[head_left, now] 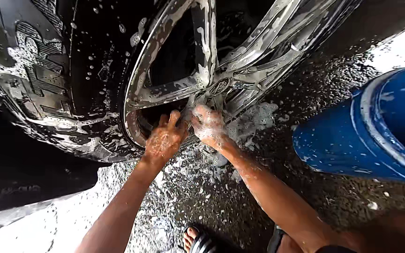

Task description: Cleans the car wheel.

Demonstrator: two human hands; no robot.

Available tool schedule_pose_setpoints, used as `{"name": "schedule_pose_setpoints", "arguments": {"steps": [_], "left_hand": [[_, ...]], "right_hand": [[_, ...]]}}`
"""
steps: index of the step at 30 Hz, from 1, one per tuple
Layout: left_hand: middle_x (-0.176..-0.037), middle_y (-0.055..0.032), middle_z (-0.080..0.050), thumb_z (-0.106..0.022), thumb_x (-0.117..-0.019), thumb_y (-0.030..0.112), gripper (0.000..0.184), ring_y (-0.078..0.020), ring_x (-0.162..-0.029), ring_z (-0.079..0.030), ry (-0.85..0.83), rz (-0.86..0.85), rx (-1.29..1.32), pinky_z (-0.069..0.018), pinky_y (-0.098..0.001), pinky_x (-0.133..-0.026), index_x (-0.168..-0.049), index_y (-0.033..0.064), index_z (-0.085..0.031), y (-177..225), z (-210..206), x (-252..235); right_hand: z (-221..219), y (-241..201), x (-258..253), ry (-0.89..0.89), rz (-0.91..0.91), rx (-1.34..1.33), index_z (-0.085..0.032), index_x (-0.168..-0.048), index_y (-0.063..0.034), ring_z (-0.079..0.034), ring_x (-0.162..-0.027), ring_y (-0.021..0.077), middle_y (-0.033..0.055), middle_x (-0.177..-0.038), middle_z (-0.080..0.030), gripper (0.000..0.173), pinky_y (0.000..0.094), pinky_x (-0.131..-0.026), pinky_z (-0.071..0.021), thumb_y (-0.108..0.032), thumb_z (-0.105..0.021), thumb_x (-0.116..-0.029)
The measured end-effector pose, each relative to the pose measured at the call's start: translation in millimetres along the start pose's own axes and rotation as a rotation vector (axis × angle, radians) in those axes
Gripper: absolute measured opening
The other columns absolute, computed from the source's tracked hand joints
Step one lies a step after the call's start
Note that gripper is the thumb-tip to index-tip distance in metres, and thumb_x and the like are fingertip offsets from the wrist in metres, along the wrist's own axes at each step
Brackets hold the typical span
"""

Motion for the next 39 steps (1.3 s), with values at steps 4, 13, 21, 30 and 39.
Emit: {"name": "schedule_pose_setpoints", "arguments": {"steps": [4,13,21,30,39], "left_hand": [[-0.124,-0.0241,-0.062,-0.064,-0.0957,0.020,0.027,-0.0472,-0.100,-0.065,-0.093,0.113,-0.125,-0.0561,-0.0544,-0.065,-0.113,0.0011,-0.074,2,-6,-7],[-0.114,-0.0274,-0.063,-0.060,-0.0933,0.014,0.023,-0.0406,-0.100,-0.067,0.154,-0.006,0.100,-0.0572,-0.0481,-0.084,-0.087,-0.0051,-0.070,9,5,-12],[-0.104,-0.0234,-0.068,-0.046,-0.1071,0.015,0.034,-0.0333,-0.091,-0.066,-0.223,0.491,0.523,-0.0520,-0.0536,-0.082,-0.134,-0.0007,-0.060,-27,13,-29],[-0.120,-0.0174,-0.068,-0.064,-0.1000,0.011,0.034,-0.0237,-0.099,-0.070,-0.253,0.459,0.625,-0.0578,-0.0403,-0.086,-0.132,0.0038,-0.059,-20,19,-23],[-0.098,-0.0031,-0.063,-0.049,-0.1076,0.017,0.024,-0.0044,-0.091,-0.058,-0.219,0.579,0.773,-0.0490,-0.0249,-0.087,-0.108,0.0011,-0.067,-41,3,-33]], "right_hand": [[-4,13,5,0.046,0.045,-0.224,-0.059,-0.132,-0.0064,-0.068,-0.083,0.0241,0.0160,-0.110,-0.069,0.044,0.0438,-0.070,-0.0579,-0.003,-0.068,-0.0890],[2,5,9,0.150,0.119,-0.063,-0.071,-0.116,0.0034,-0.073,-0.095,0.0338,0.0211,-0.105,-0.074,0.029,0.0511,-0.086,-0.0578,0.002,-0.071,-0.0876],[-3,5,-2,0.087,-0.171,-0.200,-0.057,-0.121,-0.0026,-0.068,-0.081,0.0370,0.0207,-0.091,-0.067,0.033,0.0549,-0.066,-0.0545,-0.018,-0.071,-0.0950],[-4,6,7,0.109,-0.116,-0.253,-0.050,-0.139,-0.0094,-0.068,-0.077,0.0429,0.0242,-0.094,-0.068,0.046,0.0563,-0.061,-0.0542,-0.016,-0.068,-0.0977],[-25,-4,21,0.367,-0.094,-0.189,-0.056,-0.136,-0.0018,-0.070,-0.089,0.0421,0.0249,-0.107,-0.069,0.037,0.0578,-0.070,-0.0558,-0.011,-0.059,-0.1011]]}}
Point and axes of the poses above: each hand's wrist, its own x-axis away from the middle knuckle, its own z-axis out of the back of the hand, y = z × x, the point moved 9 cm from there along -x, towards the middle knuckle
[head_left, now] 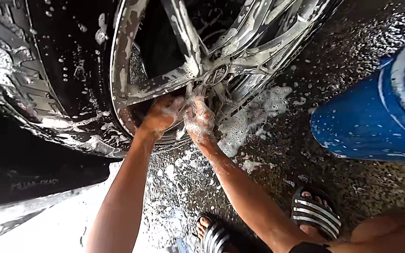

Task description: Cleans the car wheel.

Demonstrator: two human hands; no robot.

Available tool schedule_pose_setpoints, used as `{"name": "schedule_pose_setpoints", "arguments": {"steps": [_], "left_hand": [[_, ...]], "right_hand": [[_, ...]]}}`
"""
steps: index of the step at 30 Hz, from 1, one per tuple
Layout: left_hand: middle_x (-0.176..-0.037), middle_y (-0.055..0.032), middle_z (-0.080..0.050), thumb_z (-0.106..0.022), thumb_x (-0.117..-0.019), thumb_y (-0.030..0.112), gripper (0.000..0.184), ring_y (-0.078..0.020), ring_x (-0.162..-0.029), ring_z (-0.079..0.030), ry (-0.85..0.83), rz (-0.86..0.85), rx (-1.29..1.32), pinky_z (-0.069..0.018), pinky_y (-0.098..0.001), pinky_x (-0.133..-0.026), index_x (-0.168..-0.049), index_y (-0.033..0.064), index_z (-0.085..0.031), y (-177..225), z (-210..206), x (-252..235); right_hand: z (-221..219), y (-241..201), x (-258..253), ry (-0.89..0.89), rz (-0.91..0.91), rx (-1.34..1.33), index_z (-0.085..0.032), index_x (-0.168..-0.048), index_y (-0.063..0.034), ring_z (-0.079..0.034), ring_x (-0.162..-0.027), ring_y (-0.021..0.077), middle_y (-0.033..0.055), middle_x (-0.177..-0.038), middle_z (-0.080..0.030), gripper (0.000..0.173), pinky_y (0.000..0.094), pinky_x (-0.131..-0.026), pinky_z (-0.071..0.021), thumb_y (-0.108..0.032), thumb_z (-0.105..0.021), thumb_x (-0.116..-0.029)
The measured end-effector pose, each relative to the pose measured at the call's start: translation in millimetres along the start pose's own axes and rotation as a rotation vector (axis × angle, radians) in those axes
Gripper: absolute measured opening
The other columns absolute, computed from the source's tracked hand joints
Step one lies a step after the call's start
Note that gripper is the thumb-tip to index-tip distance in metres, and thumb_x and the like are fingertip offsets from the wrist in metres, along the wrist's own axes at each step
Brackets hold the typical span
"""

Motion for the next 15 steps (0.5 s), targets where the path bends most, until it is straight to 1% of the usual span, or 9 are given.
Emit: {"name": "schedule_pose_setpoints", "arguments": {"steps": [3,5,7,9,10,11,12,13,15], "left_hand": [[-0.110,-0.0096,-0.065,-0.052,-0.1033,0.010,0.025,-0.0091,-0.104,-0.059,-0.019,-0.077,-0.038,-0.0480,-0.0275,-0.096,-0.118,-0.0012,-0.068,3,5,11],[-0.115,-0.0164,-0.062,-0.049,-0.1042,0.010,0.029,-0.0194,-0.109,-0.057,-0.019,-0.048,-0.105,-0.0451,-0.0369,-0.098,-0.122,-0.0025,-0.067,5,5,14],[-0.108,-0.0159,-0.060,-0.046,-0.1060,0.011,0.029,-0.0209,-0.101,-0.057,0.042,-0.032,-0.157,-0.0455,-0.0381,-0.092,-0.116,-0.0028,-0.070,6,5,13],[-0.096,-0.0124,-0.058,-0.046,-0.1058,0.013,0.029,-0.0177,-0.090,-0.056,0.133,-0.064,-0.168,-0.0452,-0.0357,-0.083,-0.101,-0.0026,-0.070,8,2,8],[-0.091,-0.0101,-0.057,-0.047,-0.1055,0.014,0.029,-0.0162,-0.087,-0.055,0.170,-0.080,-0.154,-0.0447,-0.0354,-0.080,-0.092,-0.0010,-0.067,9,0,5],[-0.090,-0.0092,-0.059,-0.047,-0.1055,0.016,0.028,-0.0155,-0.088,-0.056,0.191,-0.082,-0.130,-0.0456,-0.0359,-0.081,-0.091,0.0002,-0.065,8,-1,5],[-0.092,-0.0094,-0.060,-0.047,-0.1057,0.018,0.028,-0.0156,-0.091,-0.057,0.194,-0.083,-0.103,-0.0460,-0.0364,-0.083,-0.094,0.0005,-0.065,7,-2,7],[-0.097,-0.0108,-0.062,-0.047,-0.1051,0.018,0.028,-0.0168,-0.094,-0.058,0.190,-0.096,-0.092,-0.0475,-0.0379,-0.086,-0.100,0.0002,-0.067,6,-2,11],[-0.105,-0.0148,-0.063,-0.045,-0.1055,0.018,0.031,-0.0210,-0.100,-0.060,0.165,-0.085,-0.102,-0.0473,-0.0419,-0.091,-0.109,-0.0018,-0.068,6,0,13]], "right_hand": [[-13,-3,14,-0.091,0.006,0.032,-0.062,-0.127,-0.0013,-0.071,-0.084,0.0381,0.0213,-0.098,-0.071,0.029,0.0569,-0.068,-0.0564,-0.012,-0.059,-0.0991],[-9,1,12,-0.191,0.074,0.052,-0.066,-0.129,-0.0010,-0.072,-0.083,0.0388,0.0221,-0.097,-0.073,0.034,0.0582,-0.070,-0.0565,-0.010,-0.059,-0.0971],[2,6,-8,-0.284,0.105,0.086,-0.065,-0.125,-0.0015,-0.071,-0.083,0.0391,0.0216,-0.094,-0.071,0.027,0.0588,-0.070,-0.0558,-0.011,-0.058,-0.1002],[15,7,-34,-0.199,0.097,0.115,-0.067,-0.120,0.0014,-0.072,-0.084,0.0400,0.0222,-0.093,-0.072,0.027,0.0594,-0.072,-0.0559,-0.010,-0.060,-0.0965],[18,5,-39,-0.180,0.042,0.126,-0.066,-0.122,0.0009,-0.071,-0.086,0.0404,0.0223,-0.094,-0.072,0.029,0.0596,-0.073,-0.0553,-0.012,-0.062,-0.0961],[16,4,-34,-0.195,-0.015,0.133,-0.061,-0.128,-0.0023,-0.071,-0.084,0.0407,0.0217,-0.093,-0.071,0.033,0.0597,-0.070,-0.0552,-0.014,-0.063,-0.0968],[11,2,-23,-0.252,-0.051,0.148,-0.055,-0.133,-0.0078,-0.069,-0.079,0.0407,0.0205,-0.090,-0.069,0.035,0.0590,-0.064,-0.0552,-0.017,-0.062,-0.0997],[4,-2,-14,-0.311,-0.064,0.167,-0.052,-0.134,-0.0113,-0.069,-0.076,0.0407,0.0196,-0.088,-0.068,0.035,0.0588,-0.060,-0.0543,-0.021,-0.061,-0.1018],[-1,-9,-21,-0.407,-0.045,0.220,-0.057,-0.136,-0.0099,-0.070,-0.084,0.0425,0.0211,-0.093,-0.071,0.036,0.0621,-0.067,-0.0536,-0.022,-0.060,-0.1019]]}}
Point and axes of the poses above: each hand's wrist, its own x-axis away from the middle knuckle, its own z-axis out of the back of the hand, y = z × x, the point moved 9 cm from there along -x, towards the middle knuckle
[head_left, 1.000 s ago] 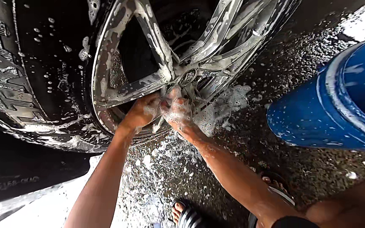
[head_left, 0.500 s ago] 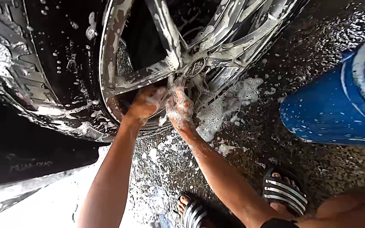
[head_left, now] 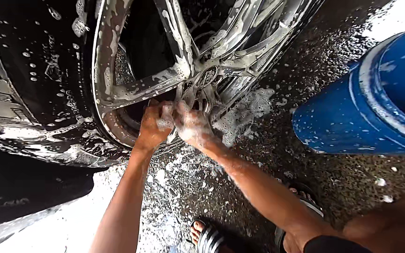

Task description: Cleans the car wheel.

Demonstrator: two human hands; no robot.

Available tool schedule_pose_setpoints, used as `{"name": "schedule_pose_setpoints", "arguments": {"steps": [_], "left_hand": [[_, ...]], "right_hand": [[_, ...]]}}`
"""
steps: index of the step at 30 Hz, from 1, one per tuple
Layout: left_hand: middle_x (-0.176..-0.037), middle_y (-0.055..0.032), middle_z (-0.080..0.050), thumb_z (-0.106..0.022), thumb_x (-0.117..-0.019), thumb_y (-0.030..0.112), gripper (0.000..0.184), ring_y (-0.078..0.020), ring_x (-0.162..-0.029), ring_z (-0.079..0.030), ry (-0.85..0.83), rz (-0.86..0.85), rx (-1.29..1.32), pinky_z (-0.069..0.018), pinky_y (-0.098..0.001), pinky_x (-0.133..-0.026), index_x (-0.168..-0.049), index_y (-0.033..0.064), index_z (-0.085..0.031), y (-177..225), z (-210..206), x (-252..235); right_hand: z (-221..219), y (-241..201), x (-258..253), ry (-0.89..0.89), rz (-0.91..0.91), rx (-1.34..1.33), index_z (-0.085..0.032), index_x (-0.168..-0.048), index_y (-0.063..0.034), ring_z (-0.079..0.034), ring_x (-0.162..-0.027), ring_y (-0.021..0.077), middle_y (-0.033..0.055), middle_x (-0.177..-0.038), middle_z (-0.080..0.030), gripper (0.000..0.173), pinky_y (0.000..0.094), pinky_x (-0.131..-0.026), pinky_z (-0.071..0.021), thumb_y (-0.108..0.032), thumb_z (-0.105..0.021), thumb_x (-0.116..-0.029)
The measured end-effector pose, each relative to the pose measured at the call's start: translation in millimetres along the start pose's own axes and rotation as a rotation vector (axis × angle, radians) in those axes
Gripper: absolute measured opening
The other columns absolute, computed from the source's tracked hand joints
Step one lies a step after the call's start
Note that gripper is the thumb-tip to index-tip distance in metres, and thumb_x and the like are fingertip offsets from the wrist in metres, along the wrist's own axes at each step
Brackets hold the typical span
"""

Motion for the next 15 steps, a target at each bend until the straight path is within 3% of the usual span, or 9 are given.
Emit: {"name": "schedule_pose_setpoints", "arguments": {"steps": [4,6,7,8,10,12,15], "left_hand": [[-0.113,-0.0156,-0.062,-0.038,-0.1098,0.022,0.037,-0.0190,-0.107,-0.056,-0.012,0.152,0.053,-0.0439,-0.0397,-0.095,-0.118,-0.0028,-0.063,-3,-2,-7],[-0.115,-0.0139,-0.064,-0.039,-0.1099,0.023,0.036,-0.0160,-0.109,-0.058,0.002,0.142,0.102,-0.0462,-0.0371,-0.098,-0.119,-0.0018,-0.065,-3,-2,-9],[-0.114,-0.0124,-0.065,-0.040,-0.1097,0.022,0.035,-0.0137,-0.108,-0.059,0.002,0.123,0.114,-0.0476,-0.0347,-0.098,-0.119,-0.0012,-0.065,-3,-2,-8],[-0.111,-0.0116,-0.065,-0.041,-0.1095,0.021,0.034,-0.0128,-0.106,-0.060,0.006,0.096,0.102,-0.0479,-0.0338,-0.097,-0.116,-0.0012,-0.066,-2,0,-7],[-0.112,-0.0143,-0.065,-0.039,-0.1088,0.020,0.036,-0.0165,-0.107,-0.059,-0.005,0.048,0.055,-0.0455,-0.0375,-0.097,-0.117,-0.0016,-0.067,-3,1,-2],[-0.116,-0.0150,-0.065,-0.039,-0.1080,0.019,0.036,-0.0171,-0.110,-0.059,0.008,-0.019,0.043,-0.0453,-0.0369,-0.098,-0.120,-0.0003,-0.068,-2,1,0],[-0.116,-0.0163,-0.064,-0.042,-0.1013,0.013,0.035,-0.0197,-0.106,-0.060,0.056,-0.199,0.000,-0.0483,-0.0362,-0.092,-0.122,0.0021,-0.067,3,3,8]], "right_hand": [[32,11,-30,-0.007,-0.023,0.065,-0.058,-0.128,-0.0009,-0.068,-0.101,0.0403,0.0220,-0.106,-0.069,0.041,0.0615,-0.086,-0.0526,-0.024,-0.069,-0.0956],[22,8,-22,0.067,-0.019,0.045,-0.059,-0.127,-0.0043,-0.070,-0.092,0.0406,0.0210,-0.097,-0.070,0.036,0.0608,-0.076,-0.0554,-0.022,-0.065,-0.0970],[13,6,-15,0.074,-0.013,0.066,-0.057,-0.133,-0.0065,-0.070,-0.087,0.0424,0.0215,-0.093,-0.070,0.036,0.0611,-0.071,-0.0554,-0.022,-0.061,-0.0996],[9,4,-14,0.047,-0.037,0.086,-0.057,-0.140,-0.0087,-0.071,-0.089,0.0434,0.0220,-0.095,-0.072,0.041,0.0617,-0.073,-0.0543,-0.022,-0.058,-0.1010],[12,9,-20,0.066,-0.055,0.078,-0.060,-0.132,-0.0071,-0.071,-0.090,0.0425,0.0215,-0.096,-0.072,0.036,0.0615,-0.074,-0.0540,-0.024,-0.059,-0.1001],[11,13,-14,0.192,-0.067,-0.006,-0.060,-0.132,-0.0033,-0.071,-0.088,0.0419,0.0223,-0.095,-0.072,0.038,0.0602,-0.073,-0.0547,-0.022,-0.062,-0.0988],[-8,7,15,0.235,-0.068,-0.136,-0.047,-0.143,-0.0053,-0.069,-0.082,0.0448,0.0250,-0.091,-0.068,0.046,0.0595,-0.065,-0.0551,-0.018,-0.061,-0.1016]]}}
Point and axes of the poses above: each hand's wrist, its own x-axis away from the middle knuckle, its own z-axis out of the back of the hand, y = z × x, the point moved 9 cm from there along -x, towards the middle knuckle
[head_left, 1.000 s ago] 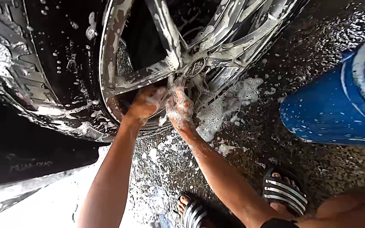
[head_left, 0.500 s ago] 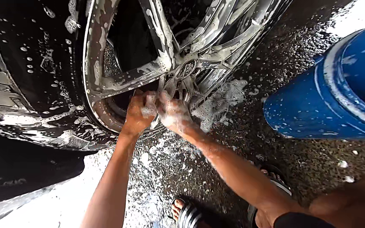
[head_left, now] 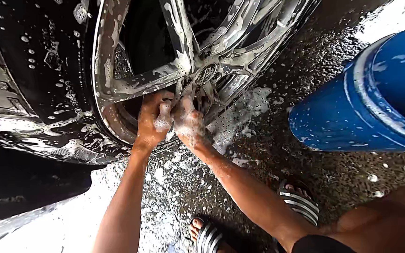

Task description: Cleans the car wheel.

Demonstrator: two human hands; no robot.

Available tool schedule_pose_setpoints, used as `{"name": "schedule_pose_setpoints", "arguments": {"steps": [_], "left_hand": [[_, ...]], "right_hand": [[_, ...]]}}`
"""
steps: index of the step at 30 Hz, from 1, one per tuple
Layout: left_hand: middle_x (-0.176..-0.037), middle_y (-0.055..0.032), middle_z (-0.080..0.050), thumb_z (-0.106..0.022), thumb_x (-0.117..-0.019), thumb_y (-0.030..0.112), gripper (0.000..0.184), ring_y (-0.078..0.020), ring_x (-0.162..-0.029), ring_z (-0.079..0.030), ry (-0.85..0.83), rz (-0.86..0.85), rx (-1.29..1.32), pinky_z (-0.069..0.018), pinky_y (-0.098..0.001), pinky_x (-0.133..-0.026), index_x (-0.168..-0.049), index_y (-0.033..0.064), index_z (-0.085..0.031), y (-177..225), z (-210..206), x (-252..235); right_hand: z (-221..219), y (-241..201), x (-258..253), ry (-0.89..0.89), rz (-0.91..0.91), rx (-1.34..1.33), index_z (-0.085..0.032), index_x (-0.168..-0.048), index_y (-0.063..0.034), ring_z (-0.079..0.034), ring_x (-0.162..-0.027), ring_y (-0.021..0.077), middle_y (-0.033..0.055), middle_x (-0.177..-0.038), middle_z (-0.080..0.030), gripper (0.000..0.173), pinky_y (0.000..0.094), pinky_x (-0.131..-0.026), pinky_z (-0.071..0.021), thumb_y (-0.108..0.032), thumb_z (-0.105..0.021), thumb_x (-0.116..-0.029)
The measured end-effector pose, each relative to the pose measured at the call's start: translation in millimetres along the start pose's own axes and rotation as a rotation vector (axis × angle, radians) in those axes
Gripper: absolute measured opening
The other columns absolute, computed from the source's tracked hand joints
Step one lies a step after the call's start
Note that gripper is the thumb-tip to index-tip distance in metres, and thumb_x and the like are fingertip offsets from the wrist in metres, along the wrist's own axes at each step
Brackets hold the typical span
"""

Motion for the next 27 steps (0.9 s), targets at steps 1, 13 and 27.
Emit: {"name": "schedule_pose_setpoints", "arguments": {"steps": [1,13,27], "left_hand": [[-0.115,-0.0184,-0.061,-0.043,-0.1003,0.014,0.035,-0.0252,-0.104,-0.059,-0.021,-0.040,-0.051,-0.0487,-0.0408,-0.088,-0.124,0.0034,-0.066,2,0,5],[-0.094,0.0037,-0.060,-0.039,-0.1093,0.023,0.032,0.0002,-0.087,-0.055,-0.156,0.292,0.126,-0.0473,-0.0230,-0.082,-0.109,0.0080,-0.067,-13,-6,-19],[-0.075,0.0121,-0.051,-0.046,-0.1036,0.015,0.024,0.0094,-0.069,-0.048,-0.016,0.099,-0.026,-0.0423,-0.0127,-0.067,-0.085,0.0092,-0.061,-14,-2,-23]], "right_hand": [[-2,-1,4,-0.031,0.012,-0.005,-0.046,-0.144,-0.0076,-0.069,-0.080,0.0440,0.0243,-0.091,-0.068,0.046,0.0585,-0.064,-0.0546,-0.018,-0.061,-0.1022],[15,-2,-28,0.048,0.031,0.053,-0.064,-0.133,-0.0044,-0.072,-0.095,0.0379,0.0202,-0.104,-0.074,0.037,0.0580,-0.079,-0.0557,-0.013,-0.058,-0.0981],[22,0,-32,0.127,0.150,-0.001,-0.069,-0.121,0.0010,-0.072,-0.082,0.0352,0.0181,-0.090,-0.074,0.031,0.0541,-0.068,-0.0556,-0.008,-0.061,-0.0931]]}}
Point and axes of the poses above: each hand's wrist, its own x-axis away from the middle knuckle, its own z-axis out of the back of the hand, y = z × x, the point moved 9 cm from there along -x, towards the middle knuckle
